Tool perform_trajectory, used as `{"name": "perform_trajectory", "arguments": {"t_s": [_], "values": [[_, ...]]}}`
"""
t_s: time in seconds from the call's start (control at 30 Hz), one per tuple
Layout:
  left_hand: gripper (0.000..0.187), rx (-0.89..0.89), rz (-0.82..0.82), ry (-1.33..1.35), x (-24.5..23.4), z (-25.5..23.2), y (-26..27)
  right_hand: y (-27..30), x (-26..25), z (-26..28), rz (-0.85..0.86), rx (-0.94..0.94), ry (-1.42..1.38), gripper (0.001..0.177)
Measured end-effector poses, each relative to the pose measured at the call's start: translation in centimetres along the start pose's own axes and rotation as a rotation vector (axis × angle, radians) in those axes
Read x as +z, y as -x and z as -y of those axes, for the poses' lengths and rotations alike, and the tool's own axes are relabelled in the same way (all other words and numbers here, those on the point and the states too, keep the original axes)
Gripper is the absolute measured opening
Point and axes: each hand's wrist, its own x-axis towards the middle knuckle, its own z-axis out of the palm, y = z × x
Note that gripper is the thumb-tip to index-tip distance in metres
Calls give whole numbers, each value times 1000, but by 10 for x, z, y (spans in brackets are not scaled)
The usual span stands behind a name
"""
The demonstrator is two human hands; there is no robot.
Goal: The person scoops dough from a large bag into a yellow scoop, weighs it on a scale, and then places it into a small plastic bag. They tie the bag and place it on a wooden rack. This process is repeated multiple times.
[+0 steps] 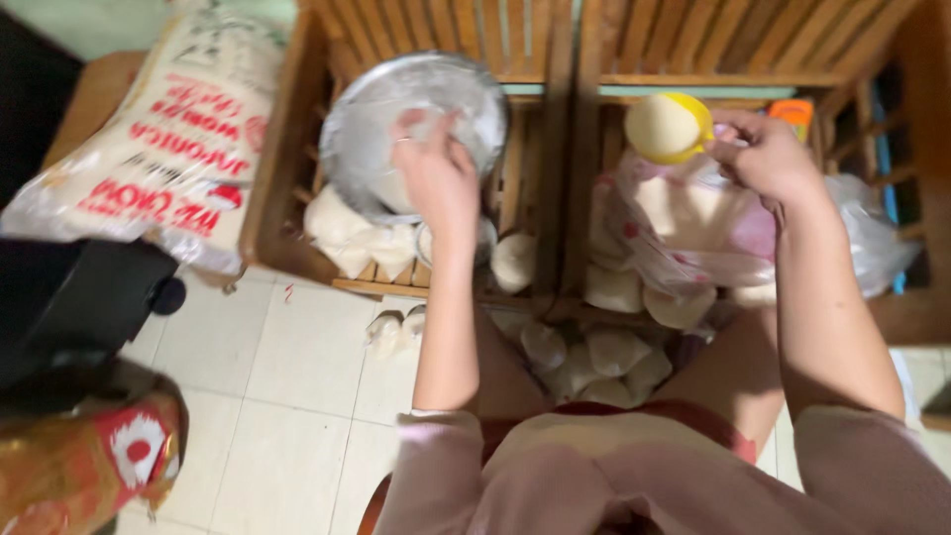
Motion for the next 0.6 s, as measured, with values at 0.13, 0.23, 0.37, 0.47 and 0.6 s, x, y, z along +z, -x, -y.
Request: {"name": "perform_trajectory", "arguments": {"t_s": [0.13, 0.23, 0.37, 0.47, 0.6], "values": [[55, -222, -48, -220, -35, 26, -22, 2, 76, 93, 211, -117, -30, 42], [61, -447, 57, -191, -25, 64, -26, -11, 134, 128, 349, -154, -119, 38], [75, -346, 159, 4, 29, 155, -19, -35, 204, 133, 481, -163, -243, 42], [80, -209, 111, 162, 75, 206, -19, -70, 255, 111, 468, -222, -173, 41], [80, -136, 155, 234, 81, 212, -21, -108, 324, 76, 147, -726, 240, 30]]}}
